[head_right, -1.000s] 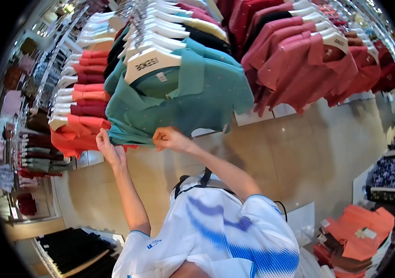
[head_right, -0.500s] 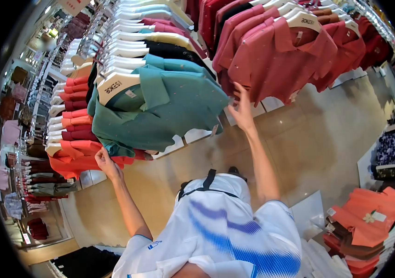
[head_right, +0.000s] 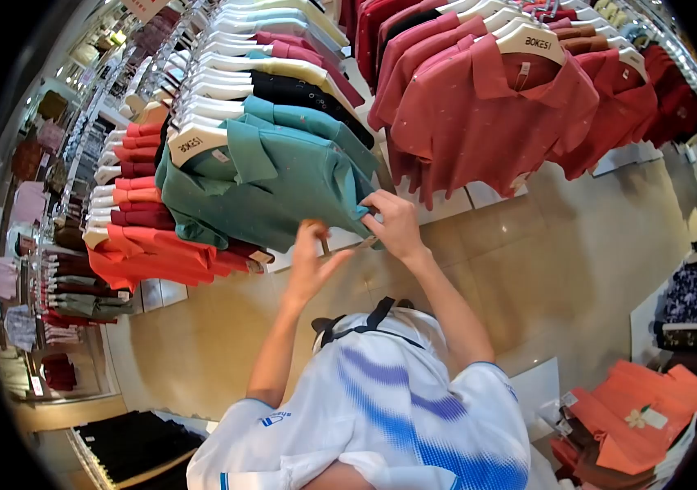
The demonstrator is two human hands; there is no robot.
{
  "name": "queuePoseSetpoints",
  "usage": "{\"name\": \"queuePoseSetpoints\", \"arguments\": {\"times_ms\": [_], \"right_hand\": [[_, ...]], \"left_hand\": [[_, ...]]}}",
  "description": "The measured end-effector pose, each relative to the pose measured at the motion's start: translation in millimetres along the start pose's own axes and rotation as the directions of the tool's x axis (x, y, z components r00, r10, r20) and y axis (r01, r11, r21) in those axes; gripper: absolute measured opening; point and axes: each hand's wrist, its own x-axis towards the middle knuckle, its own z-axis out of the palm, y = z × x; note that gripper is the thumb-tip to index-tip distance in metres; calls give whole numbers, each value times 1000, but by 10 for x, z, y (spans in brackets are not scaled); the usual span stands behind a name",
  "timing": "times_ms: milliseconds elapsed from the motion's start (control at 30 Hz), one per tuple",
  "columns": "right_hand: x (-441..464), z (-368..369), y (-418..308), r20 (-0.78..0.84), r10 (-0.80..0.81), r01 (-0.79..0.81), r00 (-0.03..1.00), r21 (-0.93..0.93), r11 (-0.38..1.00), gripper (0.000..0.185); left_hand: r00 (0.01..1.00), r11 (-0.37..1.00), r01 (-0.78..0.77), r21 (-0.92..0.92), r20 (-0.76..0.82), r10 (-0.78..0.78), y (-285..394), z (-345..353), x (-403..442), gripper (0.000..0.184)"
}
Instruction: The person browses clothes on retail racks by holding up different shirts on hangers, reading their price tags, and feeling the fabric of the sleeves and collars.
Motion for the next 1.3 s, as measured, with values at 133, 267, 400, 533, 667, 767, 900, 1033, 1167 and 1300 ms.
{"name": "queuePoseSetpoints", "arguments": {"times_ms": [133, 267, 400, 533, 667, 767, 900, 1033, 1167, 1300], "right_hand": [[-77, -22, -186, 64, 129, -135, 990, 91, 987, 16], [-111, -45, -203, 20, 104, -106, 994, 199, 974, 21], [-141, -12, -232, 18, 128, -129, 992, 253, 959, 27], [-129, -1, -208, 49, 181, -187, 982, 332, 925, 30], [-139, 65, -127, 232, 275, -357, 933, 693, 626, 32], [-134, 7, -108, 359, 260, -443, 896, 717, 539, 36], [-105, -31, -148, 319, 352, -472, 880, 666, 577, 32], [-76, -108, -199, -41, 295, -278, 955, 232, 932, 22], [-44, -125, -214, -193, 222, -214, 956, 62, 975, 25], [-39, -77, -289, -245, 245, -233, 938, 75, 970, 20]], "left_hand": [[999, 999, 30, 12, -26, -29, 52, 410, 241, 42], [999, 999, -25, 21, -35, 26, 136, 419, 292, 35], [998, 999, -16, -39, 64, 18, 6, 355, 263, 33], [992, 974, -19, -228, 119, 47, -114, 286, 253, 32], [992, 956, 21, -292, 128, 17, -177, 282, 227, 27], [987, 937, -4, -349, 150, 60, -214, 234, 252, 22], [986, 897, 16, -441, 155, 58, -255, 149, 259, 12], [992, 917, 57, -396, -82, -97, -265, 97, 204, 12], [942, 912, 217, -349, -171, -289, -281, -21, 180, 15], [953, 916, 158, -370, -188, -240, -294, -105, 224, 15]]}}
